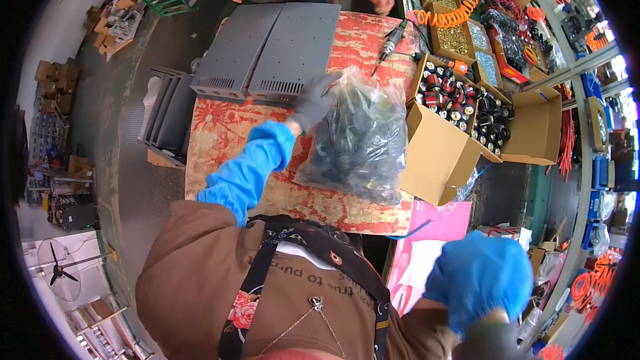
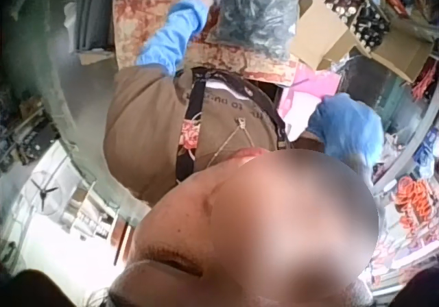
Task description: The person unpacks a grey metal chassis from a plastic bag and places it on a workbench. They then use a pneumatic screwdriver to attach black rubber feet to the bottom of the chassis, working alongside a coworker who is also assembling similar units.
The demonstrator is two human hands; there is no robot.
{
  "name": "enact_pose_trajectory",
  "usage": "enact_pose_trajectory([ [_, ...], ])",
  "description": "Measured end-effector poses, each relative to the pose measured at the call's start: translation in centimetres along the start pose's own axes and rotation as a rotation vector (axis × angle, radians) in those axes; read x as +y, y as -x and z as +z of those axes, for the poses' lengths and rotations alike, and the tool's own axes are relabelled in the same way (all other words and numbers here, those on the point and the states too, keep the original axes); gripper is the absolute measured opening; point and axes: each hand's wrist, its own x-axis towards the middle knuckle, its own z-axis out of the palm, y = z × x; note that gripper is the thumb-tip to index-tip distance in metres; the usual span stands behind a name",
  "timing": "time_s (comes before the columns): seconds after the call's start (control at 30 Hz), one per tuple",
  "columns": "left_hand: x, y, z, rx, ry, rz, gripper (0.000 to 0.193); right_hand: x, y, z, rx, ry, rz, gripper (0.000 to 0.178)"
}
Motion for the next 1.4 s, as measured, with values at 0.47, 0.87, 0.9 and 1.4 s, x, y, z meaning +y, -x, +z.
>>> enact_pose_trajectory([
  [0.47,-5.4,-11.9,12.7,-1.258,-0.574,0.122,0.061,-8.6,34.1,-4.6,-1.165,0.830,1.310,0.027],
  [0.87,-4.3,-9.9,13.4,-1.205,-0.723,0.395,0.033,-8.2,34.9,-4.9,-1.110,0.821,1.337,0.023],
  [0.9,-4.6,-9.7,13.3,-1.206,-0.684,0.380,0.033,-8.5,34.9,-4.9,-1.108,0.826,1.341,0.023],
  [1.4,-2.1,-8.4,10.4,-0.925,-0.841,0.325,0.025,-9.2,35.0,-5.1,-1.058,0.852,1.317,0.019],
])
